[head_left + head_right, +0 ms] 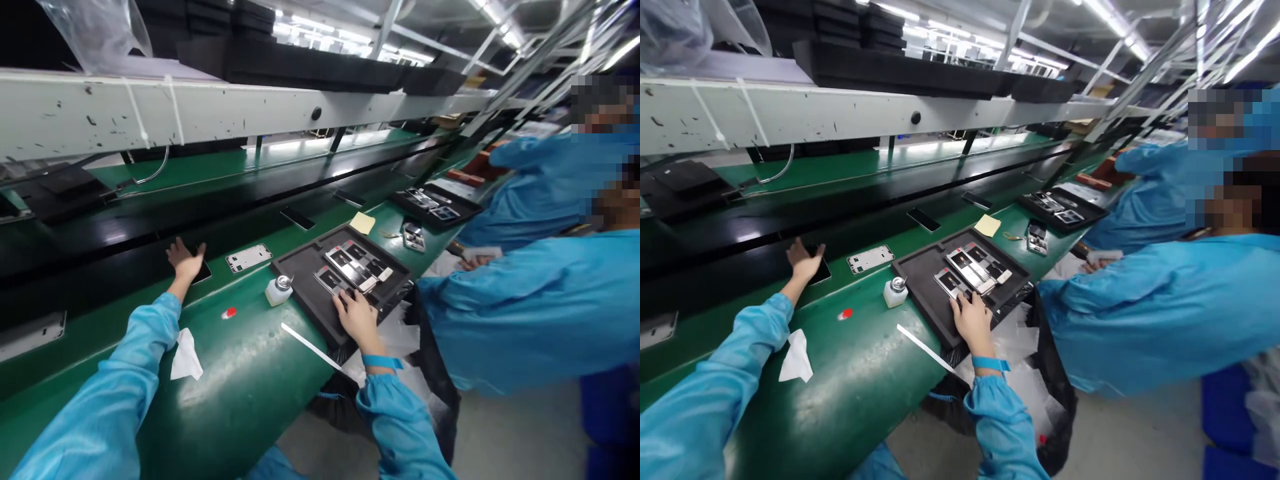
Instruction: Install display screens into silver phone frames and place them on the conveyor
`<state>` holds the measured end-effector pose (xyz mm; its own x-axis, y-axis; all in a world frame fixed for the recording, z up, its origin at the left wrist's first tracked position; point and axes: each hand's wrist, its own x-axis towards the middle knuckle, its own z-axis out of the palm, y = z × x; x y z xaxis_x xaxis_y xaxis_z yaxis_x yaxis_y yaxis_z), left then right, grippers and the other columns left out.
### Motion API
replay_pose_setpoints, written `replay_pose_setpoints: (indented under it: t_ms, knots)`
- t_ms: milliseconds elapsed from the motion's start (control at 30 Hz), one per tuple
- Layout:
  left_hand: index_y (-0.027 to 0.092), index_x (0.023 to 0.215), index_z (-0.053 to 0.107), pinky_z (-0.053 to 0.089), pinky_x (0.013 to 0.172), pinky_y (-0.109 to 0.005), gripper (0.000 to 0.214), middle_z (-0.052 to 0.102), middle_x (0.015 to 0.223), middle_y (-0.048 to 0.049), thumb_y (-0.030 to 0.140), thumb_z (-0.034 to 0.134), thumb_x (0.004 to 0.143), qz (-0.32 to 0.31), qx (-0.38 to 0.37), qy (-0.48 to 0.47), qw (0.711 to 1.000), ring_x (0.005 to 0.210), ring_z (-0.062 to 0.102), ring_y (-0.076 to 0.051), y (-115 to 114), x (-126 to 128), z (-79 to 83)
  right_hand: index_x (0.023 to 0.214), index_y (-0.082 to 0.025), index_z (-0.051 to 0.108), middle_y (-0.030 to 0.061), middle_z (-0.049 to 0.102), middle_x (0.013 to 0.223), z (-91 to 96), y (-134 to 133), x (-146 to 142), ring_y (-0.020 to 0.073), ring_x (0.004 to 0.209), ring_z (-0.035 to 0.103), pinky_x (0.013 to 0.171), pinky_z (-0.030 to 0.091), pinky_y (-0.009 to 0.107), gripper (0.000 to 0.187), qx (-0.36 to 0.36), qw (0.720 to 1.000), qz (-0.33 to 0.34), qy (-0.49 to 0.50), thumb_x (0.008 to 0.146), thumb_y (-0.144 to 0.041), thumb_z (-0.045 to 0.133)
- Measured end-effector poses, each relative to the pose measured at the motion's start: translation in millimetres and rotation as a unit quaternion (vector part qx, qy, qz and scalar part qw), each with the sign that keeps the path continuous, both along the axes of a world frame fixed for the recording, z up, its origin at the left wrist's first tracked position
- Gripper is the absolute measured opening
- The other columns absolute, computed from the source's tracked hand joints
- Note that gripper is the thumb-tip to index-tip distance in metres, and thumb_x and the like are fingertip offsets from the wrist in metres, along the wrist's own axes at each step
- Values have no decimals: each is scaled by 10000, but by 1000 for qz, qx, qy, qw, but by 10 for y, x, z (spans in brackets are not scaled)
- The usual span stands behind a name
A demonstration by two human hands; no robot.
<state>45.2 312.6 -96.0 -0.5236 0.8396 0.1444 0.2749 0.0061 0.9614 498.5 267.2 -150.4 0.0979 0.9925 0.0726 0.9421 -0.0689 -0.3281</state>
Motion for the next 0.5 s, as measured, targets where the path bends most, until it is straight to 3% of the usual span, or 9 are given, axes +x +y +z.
replay_pose_setpoints:
  t_ms: [67,100,200,267,333,400,500]
  knots:
    - [154,1579,587,103,1360,-755,687,422,1748,-208,487,777,1009,-20,-40,49,998,1692,238,-456,43,199,-58,1388,-139,762,281,616,1562,-37,30,5,409,1520,541,1210,440,601,426,-12,1000,7,-28,1121,-333,492]
    - [146,1569,598,80,1362,-755,689,446,1733,-214,512,770,1011,-44,-49,71,995,1694,240,-454,58,308,-74,1353,-147,784,267,638,1544,-39,48,14,398,1501,568,1203,453,565,399,-17,999,12,-38,1114,-317,513]
    - [174,1513,642,322,1319,-696,583,557,1639,-178,521,716,1051,-124,-42,113,985,1579,468,-402,91,601,-62,1267,-176,825,224,690,1505,6,116,47,369,1418,655,1157,493,474,325,-33,998,25,-54,1090,-300,582]
    - [180,1479,659,485,1225,-618,521,602,1575,-157,492,709,1064,-160,-21,123,979,1454,591,-357,106,715,-14,1328,-198,793,200,726,1458,62,184,74,356,1362,692,1105,521,446,330,-41,997,24,-61,1071,-338,641]
    - [176,1452,670,545,1167,-578,483,634,1523,-149,469,709,1070,-179,3,120,976,1370,646,-326,110,734,50,1412,-181,727,201,757,1381,132,276,106,362,1308,714,1039,546,436,443,-50,996,8,-69,1031,-406,717]
    - [174,1419,686,526,1181,-602,458,665,1479,-146,460,721,1062,-182,23,109,977,1347,658,-320,77,660,119,1378,-126,712,213,780,1273,210,383,140,370,1226,745,965,565,412,548,-66,995,-9,-76,959,-465,814]
    - [128,1398,692,395,1296,-626,704,691,1428,-185,505,929,853,-149,57,75,984,1425,608,-385,-100,412,211,1151,-99,750,179,802,1070,330,516,159,325,1032,786,859,568,344,537,-93,993,-12,-76,818,-467,955]
